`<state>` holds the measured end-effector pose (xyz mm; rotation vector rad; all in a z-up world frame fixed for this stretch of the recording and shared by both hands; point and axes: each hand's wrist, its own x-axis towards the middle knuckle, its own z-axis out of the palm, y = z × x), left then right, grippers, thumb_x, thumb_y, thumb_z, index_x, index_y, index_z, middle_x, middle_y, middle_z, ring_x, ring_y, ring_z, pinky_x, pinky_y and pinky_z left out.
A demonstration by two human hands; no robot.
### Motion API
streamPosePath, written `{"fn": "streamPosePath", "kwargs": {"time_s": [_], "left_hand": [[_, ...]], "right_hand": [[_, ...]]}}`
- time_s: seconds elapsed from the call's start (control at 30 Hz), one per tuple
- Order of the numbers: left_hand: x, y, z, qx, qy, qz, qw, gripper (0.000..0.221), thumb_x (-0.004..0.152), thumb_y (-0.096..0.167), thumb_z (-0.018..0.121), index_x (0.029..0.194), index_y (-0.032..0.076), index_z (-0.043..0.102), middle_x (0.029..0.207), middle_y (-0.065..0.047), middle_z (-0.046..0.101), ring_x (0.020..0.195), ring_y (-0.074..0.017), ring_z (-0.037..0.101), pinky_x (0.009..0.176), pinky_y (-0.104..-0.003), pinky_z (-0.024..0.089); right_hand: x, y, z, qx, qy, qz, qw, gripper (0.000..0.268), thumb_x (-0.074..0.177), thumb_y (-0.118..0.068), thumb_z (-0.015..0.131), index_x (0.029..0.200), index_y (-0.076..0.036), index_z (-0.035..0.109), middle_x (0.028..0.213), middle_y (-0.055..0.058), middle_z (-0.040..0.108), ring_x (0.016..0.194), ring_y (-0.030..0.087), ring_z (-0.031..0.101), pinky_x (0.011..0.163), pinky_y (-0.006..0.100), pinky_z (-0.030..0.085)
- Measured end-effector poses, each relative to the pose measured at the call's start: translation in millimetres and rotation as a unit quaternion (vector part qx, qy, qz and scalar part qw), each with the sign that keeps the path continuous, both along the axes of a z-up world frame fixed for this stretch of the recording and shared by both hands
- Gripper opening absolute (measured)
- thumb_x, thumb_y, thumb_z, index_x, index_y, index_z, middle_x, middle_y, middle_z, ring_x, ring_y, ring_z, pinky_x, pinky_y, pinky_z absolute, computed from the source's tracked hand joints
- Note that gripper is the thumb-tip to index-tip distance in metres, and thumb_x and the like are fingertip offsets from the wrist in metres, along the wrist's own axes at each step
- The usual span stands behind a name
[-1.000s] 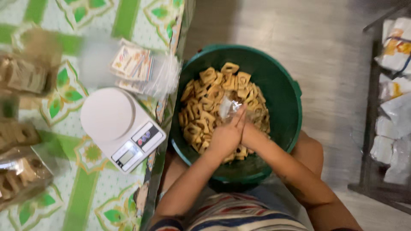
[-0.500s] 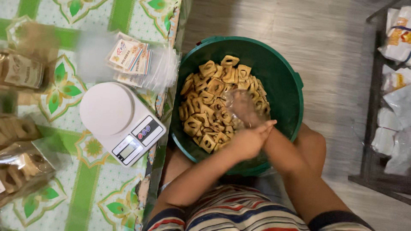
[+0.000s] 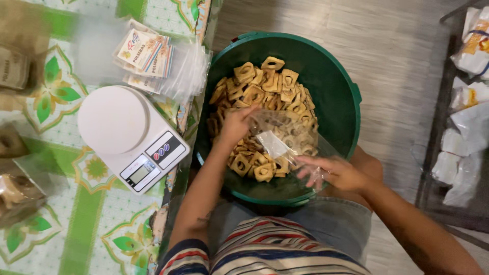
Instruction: The person scoops square crackers from a green bucket into clear plastic bags, weighs the filled bags on a digital scale, and places them on a table. They repeat this process, filling multiple bags and arranging them alongside previously packed items.
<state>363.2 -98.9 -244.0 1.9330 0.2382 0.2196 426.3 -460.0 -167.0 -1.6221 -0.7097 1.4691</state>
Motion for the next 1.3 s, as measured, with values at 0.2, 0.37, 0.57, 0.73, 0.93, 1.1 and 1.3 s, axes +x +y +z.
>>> {"fn": "streamPosePath", "kwargs": {"time_s": [0.2, 0.37, 0.57, 0.73, 0.93, 1.1, 1.3], "left_hand": [[-13, -8, -17, 0.128, 0.017, 0.076, 0.989, 0.04, 0.09, 0.007, 0.066, 0.13, 0.013, 0.069, 0.114, -0.022, 0.07, 0.103, -0.0388, 0.069, 0.087, -0.044, 0.057], [-24, 7, 3, 0.187, 0.106, 0.058, 0.975, 0.04, 0.088, 0.013, 0.063, 0.126, 0.02, 0.074, 0.098, -0.022, 0.072, 0.091, -0.0406, 0.071, 0.082, -0.049, 0.057], [-26, -27, 33, 0.237, 0.209, 0.01, 0.949, 0.033, 0.095, 0.046, 0.062, 0.104, 0.019, 0.08, 0.089, -0.019, 0.073, 0.081, -0.0411, 0.07, 0.074, -0.052, 0.057], [-23, -10, 24, 0.313, 0.262, 0.028, 0.913, 0.033, 0.095, 0.042, 0.062, 0.093, 0.014, 0.08, 0.084, -0.018, 0.073, 0.079, -0.04, 0.071, 0.073, -0.051, 0.058], [-27, 11, 8, 0.394, 0.265, 0.068, 0.878, 0.023, 0.084, 0.025, 0.064, 0.077, 0.009, 0.079, 0.078, -0.017, 0.074, 0.072, -0.0367, 0.073, 0.066, -0.048, 0.06], [-18, 0, 21, 0.405, 0.243, 0.079, 0.878, 0.028, 0.088, 0.028, 0.063, 0.075, 0.009, 0.078, 0.074, -0.018, 0.073, 0.068, -0.0361, 0.073, 0.062, -0.047, 0.059], [-11, -4, 46, 0.389, 0.198, 0.103, 0.894, 0.033, 0.092, 0.032, 0.061, 0.076, 0.008, 0.077, 0.072, -0.019, 0.072, 0.065, -0.0396, 0.072, 0.06, -0.051, 0.057]], "right_hand": [[7, -6, -13, 0.199, 0.267, -0.154, 0.93, 0.033, 0.098, -0.008, 0.061, 0.124, 0.012, 0.066, 0.118, 0.028, 0.075, 0.104, 0.035, 0.074, 0.093, 0.044, 0.054], [11, 24, 0, 0.244, 0.251, -0.135, 0.927, 0.025, 0.106, -0.019, 0.056, 0.11, 0.003, 0.066, 0.093, 0.015, 0.075, 0.093, 0.028, 0.074, 0.1, 0.045, 0.053], [11, 46, -31, 0.235, 0.422, -0.189, 0.855, 0.021, 0.109, -0.015, 0.06, 0.118, 0.004, 0.063, 0.1, 0.017, 0.072, 0.084, 0.026, 0.07, 0.082, 0.043, 0.058], [1, 64, 17, 0.242, 0.387, -0.199, 0.867, 0.035, 0.095, -0.021, 0.067, 0.123, 0.0, 0.059, 0.116, 0.013, 0.068, 0.102, 0.025, 0.068, 0.09, 0.041, 0.056], [-7, 63, 56, 0.203, 0.114, -0.272, 0.934, 0.042, 0.091, -0.025, 0.064, 0.13, -0.012, 0.055, 0.122, 0.0, 0.066, 0.108, 0.013, 0.064, 0.092, 0.028, 0.053], [24, 38, -21, 0.18, -0.02, -0.405, 0.896, 0.016, 0.094, 0.006, 0.06, 0.106, -0.004, 0.065, 0.094, 0.007, 0.071, 0.082, 0.015, 0.07, 0.071, 0.028, 0.059], [49, 14, -46, 0.152, -0.24, -0.444, 0.85, 0.019, 0.093, 0.013, 0.055, 0.098, -0.004, 0.06, 0.088, 0.005, 0.068, 0.074, 0.008, 0.063, 0.064, 0.023, 0.053]]}}
